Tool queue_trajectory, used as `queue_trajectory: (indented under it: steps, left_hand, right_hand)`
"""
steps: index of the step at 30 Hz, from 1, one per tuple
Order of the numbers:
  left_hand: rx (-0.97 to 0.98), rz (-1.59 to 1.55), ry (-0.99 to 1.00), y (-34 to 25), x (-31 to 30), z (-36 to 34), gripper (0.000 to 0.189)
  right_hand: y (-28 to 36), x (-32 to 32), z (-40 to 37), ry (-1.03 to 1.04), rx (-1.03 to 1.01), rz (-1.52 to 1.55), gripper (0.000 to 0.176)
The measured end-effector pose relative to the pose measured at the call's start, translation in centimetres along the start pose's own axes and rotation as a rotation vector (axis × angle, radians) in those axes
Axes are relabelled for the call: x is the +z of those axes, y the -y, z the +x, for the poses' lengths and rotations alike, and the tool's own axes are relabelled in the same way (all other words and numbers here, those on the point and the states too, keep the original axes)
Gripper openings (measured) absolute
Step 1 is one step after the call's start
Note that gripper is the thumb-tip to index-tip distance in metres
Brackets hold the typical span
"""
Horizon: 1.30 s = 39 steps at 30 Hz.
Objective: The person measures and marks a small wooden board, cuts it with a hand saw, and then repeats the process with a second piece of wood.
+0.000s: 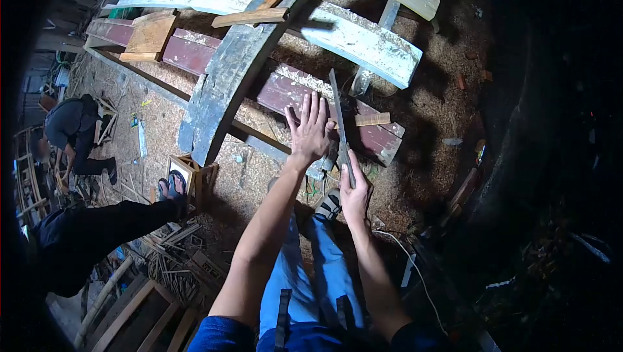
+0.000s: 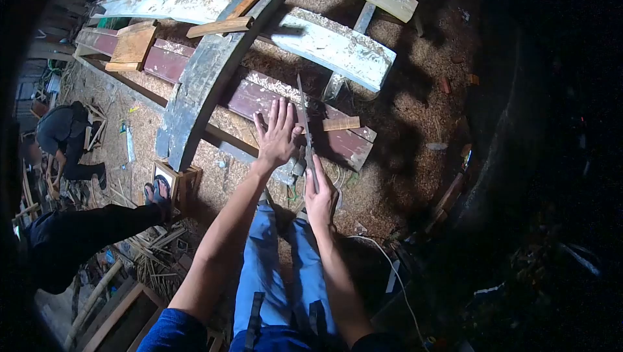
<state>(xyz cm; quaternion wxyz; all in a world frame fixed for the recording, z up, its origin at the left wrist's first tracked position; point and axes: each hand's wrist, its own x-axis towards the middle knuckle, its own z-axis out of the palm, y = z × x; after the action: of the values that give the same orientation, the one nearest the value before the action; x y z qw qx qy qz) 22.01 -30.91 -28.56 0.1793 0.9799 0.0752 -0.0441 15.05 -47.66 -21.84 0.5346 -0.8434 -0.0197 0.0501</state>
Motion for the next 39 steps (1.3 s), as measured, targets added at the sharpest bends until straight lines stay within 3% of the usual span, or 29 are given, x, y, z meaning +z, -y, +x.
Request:
queue_trajectory:
  steps: [7,13,15,17,21,23,25,29,32,35,39]
  left_hand:
    - [-0.056,-0.017,-0.025,-0.3,0.3,0.2,0.070]
    - [-0.047,-0.007,0.022,-0.1,0.0,0.4,0.071]
    - [-0.023,0.017,0.086,0.1,-0.3,0.6,0.071]
    - [-0.030,0.018,0.084,-0.2,-0.2,0.6,0.071]
    - [-0.011,-0.033,0.050,-0.2,0.0,0.4,0.072]
    - [-0.116,-0.035,0.041,-0.7,0.3,0.5,0.073]
    - [-0.116,-0.020,0.048,-0.8,0.3,0.7,0.073]
    - [-0.069,-0.038,0.075,-0.2,-0.3,0.6,0.073]
    - [0.004,-0.031,0.021,0.2,0.1,0.4,0.073]
    - [-0.046,-0.052,0.015,-0.2,0.2,0.4,0.073]
    - [-0.068,-0.006,0.075,-0.4,-0.4,0.5,0.072]
  right_hand:
    - [-0.1,-0.5,-0.9,-0.020,-0.068,-0.056,0.042]
    - [0.4,-2.2,-4.7,0.005,0.075,-0.118,0.039]
    - [0.2,-1.8,-4.4,-0.009,0.057,-0.114,0.038]
    - [-0.7,-1.3,-3.5,-0.095,-0.115,-0.096,0.039]
    - [1.0,-0.4,1.2,-0.030,-0.018,-0.105,0.036]
    - [-0.1,-0.2,1.4,-0.046,-0.076,-0.079,0.035]
    - [-1.3,-0.8,-0.2,-0.060,-0.109,-0.049,0.036]
    - [-1.2,-3.4,-4.2,0.005,0.044,-0.025,0.038]
    - [-0.8,-2.6,-2.4,-0.006,-0.008,-0.107,0.037]
    - [-1.8,-0.1,-0.2,-0.072,-0.110,-0.069,0.036]
    - [-1.2,-2.0,-3.7,-0.033,-0.067,-0.022,0.038]
